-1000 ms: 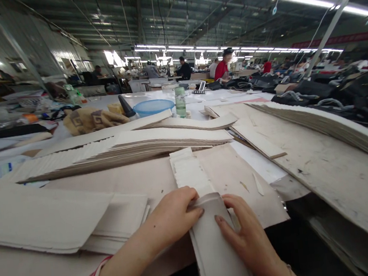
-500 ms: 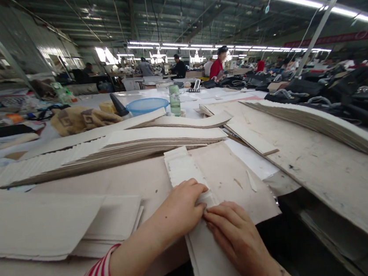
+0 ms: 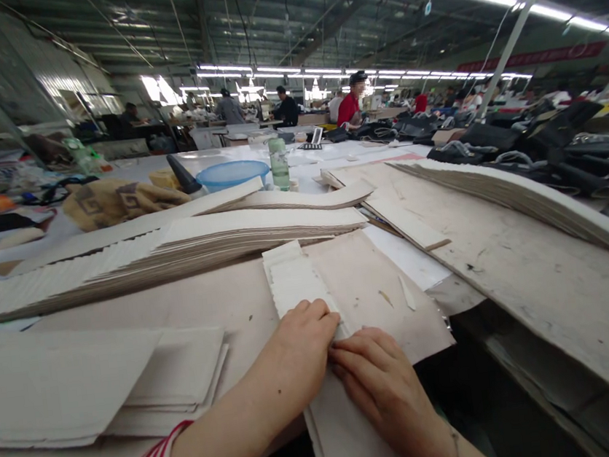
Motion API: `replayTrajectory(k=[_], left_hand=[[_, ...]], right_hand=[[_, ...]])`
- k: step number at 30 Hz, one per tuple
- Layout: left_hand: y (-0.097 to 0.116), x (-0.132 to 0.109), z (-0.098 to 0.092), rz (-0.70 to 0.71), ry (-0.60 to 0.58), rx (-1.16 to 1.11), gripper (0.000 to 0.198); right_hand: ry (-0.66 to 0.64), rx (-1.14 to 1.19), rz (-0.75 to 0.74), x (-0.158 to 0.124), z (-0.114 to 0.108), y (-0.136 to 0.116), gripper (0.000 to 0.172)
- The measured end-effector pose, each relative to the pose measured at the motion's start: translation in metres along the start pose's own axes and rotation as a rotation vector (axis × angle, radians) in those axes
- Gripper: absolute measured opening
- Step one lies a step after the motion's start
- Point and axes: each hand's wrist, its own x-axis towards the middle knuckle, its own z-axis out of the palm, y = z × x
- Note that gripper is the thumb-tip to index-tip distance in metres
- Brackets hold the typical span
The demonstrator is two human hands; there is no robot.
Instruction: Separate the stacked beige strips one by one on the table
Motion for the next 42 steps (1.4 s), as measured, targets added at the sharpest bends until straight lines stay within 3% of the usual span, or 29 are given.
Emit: replayTrajectory(k=[11,15,17,20,23,26,31,36,42], left_hand=[[0.009,0.001,0.000,0.030,-0.117,0.211,0.021],[0.008,-0.001,0.002,0.022,-0.086,0.182,0.020],[0.005,-0.003,0.003,0.010,-0.054,0.150,0.021],[-0.001,-0.005,0.006,-0.008,0.001,0.069,0.023],[-0.010,-0.005,0.004,-0.015,0.012,-0.074,0.024],[-0.021,-0.007,-0.004,-0.022,-0.022,-0.218,0.024],[-0.033,-0.016,-0.013,-0.167,-0.041,-0.308,0.022],[-0.031,-0.018,-0.012,-0.251,-0.023,-0.310,0.019],[-0.025,-0.023,-0.009,-0.239,-0.006,-0.239,0.013]], right_hand=[[0.011,0.096,0.027,0.002,0.007,0.004,0.021],[0.045,0.153,0.129,0.007,0.008,0.011,0.017],[0.043,0.163,0.157,0.012,0.007,0.017,0.026],[-0.096,0.223,0.116,0.020,0.005,0.027,0.050],[-0.231,0.262,0.079,0.027,0.001,0.033,0.058],[-0.323,0.238,0.080,0.033,-0.005,0.033,0.056],[-0.479,0.191,0.067,0.047,-0.017,0.026,0.047],[-0.613,0.149,0.024,0.068,-0.026,0.022,0.031],[-0.683,0.113,-0.009,0.079,-0.028,0.022,0.028]])
